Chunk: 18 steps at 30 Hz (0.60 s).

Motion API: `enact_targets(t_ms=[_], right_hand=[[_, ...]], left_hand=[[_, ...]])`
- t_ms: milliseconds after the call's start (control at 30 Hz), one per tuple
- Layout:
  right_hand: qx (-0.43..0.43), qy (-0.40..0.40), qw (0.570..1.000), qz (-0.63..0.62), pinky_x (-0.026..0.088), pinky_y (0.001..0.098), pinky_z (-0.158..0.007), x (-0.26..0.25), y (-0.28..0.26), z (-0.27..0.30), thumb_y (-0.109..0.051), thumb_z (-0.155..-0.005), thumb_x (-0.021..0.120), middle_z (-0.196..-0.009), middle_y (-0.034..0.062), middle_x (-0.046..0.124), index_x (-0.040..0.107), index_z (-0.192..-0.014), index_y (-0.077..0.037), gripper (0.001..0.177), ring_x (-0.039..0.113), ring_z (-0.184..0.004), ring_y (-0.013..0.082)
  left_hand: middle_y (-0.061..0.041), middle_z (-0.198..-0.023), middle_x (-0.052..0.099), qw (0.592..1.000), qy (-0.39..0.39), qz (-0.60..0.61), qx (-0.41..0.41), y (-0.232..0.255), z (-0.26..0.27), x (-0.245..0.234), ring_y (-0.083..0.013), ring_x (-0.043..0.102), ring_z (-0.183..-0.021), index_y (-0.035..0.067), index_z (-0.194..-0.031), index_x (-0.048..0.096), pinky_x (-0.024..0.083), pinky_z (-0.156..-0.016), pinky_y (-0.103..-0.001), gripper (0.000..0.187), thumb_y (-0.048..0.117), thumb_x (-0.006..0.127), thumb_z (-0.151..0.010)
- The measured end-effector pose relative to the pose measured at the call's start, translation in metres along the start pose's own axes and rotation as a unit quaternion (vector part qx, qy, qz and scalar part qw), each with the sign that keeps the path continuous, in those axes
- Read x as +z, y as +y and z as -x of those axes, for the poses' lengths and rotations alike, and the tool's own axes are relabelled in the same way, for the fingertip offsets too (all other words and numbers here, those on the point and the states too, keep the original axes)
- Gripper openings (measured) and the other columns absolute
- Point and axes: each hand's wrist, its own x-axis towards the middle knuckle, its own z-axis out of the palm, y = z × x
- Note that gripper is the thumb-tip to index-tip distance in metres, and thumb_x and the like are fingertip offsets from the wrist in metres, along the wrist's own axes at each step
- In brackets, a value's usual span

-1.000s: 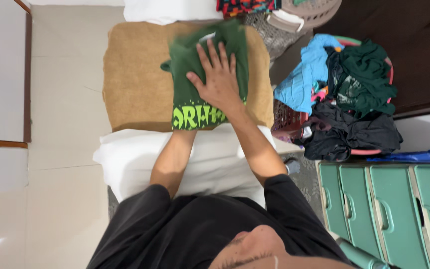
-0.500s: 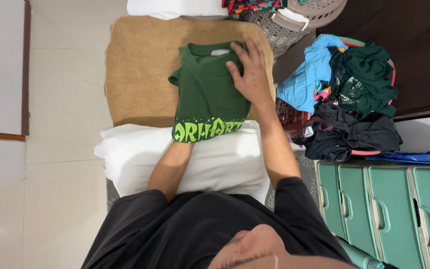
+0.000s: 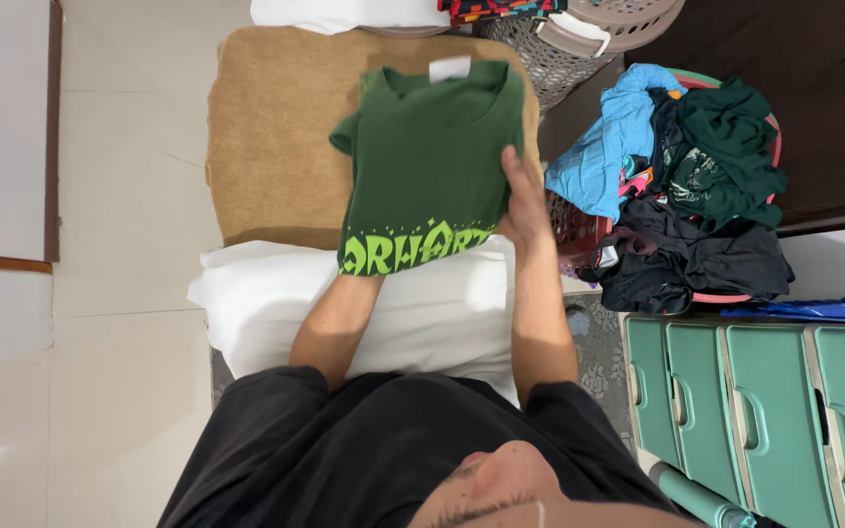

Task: The person folds a dark patterned cloth and then a green t-shirt on a brown mat. They smooth and fold each item neatly, then place the folded pieces aside.

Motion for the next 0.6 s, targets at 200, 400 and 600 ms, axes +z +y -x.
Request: enact_targets(t_ms=[200, 400, 600], right_hand=[[-0.115, 0.02, 0.993, 0.018, 0.049, 0.0398, -0.116, -0.008, -0.012, -0.025, -0.028, -0.106, 0.066, -0.155, 0.0162, 0.049, 0.032, -0.16, 0.0, 0.07, 0.054, -0.139, 0.0265], [0.094, 0.147, 0.94, 0.294, 0.042, 0.0392, -0.114, -0.065, 0.068, -0.095, -0.041, -0.104, 0.068, -0.153, 0.0243, 0.046, 0.032, -0.156, 0.005, 0.078, 0.048, -0.14, 0.0307], [0.082, 0.172, 0.794, 0.578, 0.047, 0.0414, -0.109, -0.113, 0.108, -0.107, -0.043, -0.095, 0.066, -0.134, 0.0296, 0.062, 0.048, -0.144, 0.005, 0.071, 0.06, -0.128, 0.0398]], left_hand=[[-0.008, -0.12, 0.061, 0.998, 0.015, -0.042, -0.037, 0.039, -0.044, -0.015, -0.0176, 0.056, -0.096, 0.006, -0.13, 0.057, 0.05, -0.081, -0.036, 0.045, 0.039, 0.056, -0.099], [-0.007, -0.111, 0.066, 0.955, 0.24, -0.168, -0.043, 0.085, -0.061, -0.115, -0.0162, 0.06, -0.086, 0.006, -0.124, 0.062, 0.055, -0.073, -0.035, 0.042, 0.037, 0.059, -0.097], [-0.008, -0.089, 0.071, 0.722, 0.331, -0.589, 0.151, 0.07, -0.073, -0.166, -0.0156, 0.067, -0.077, 0.002, -0.101, 0.069, 0.056, -0.07, -0.032, 0.03, 0.032, 0.07, -0.095]])
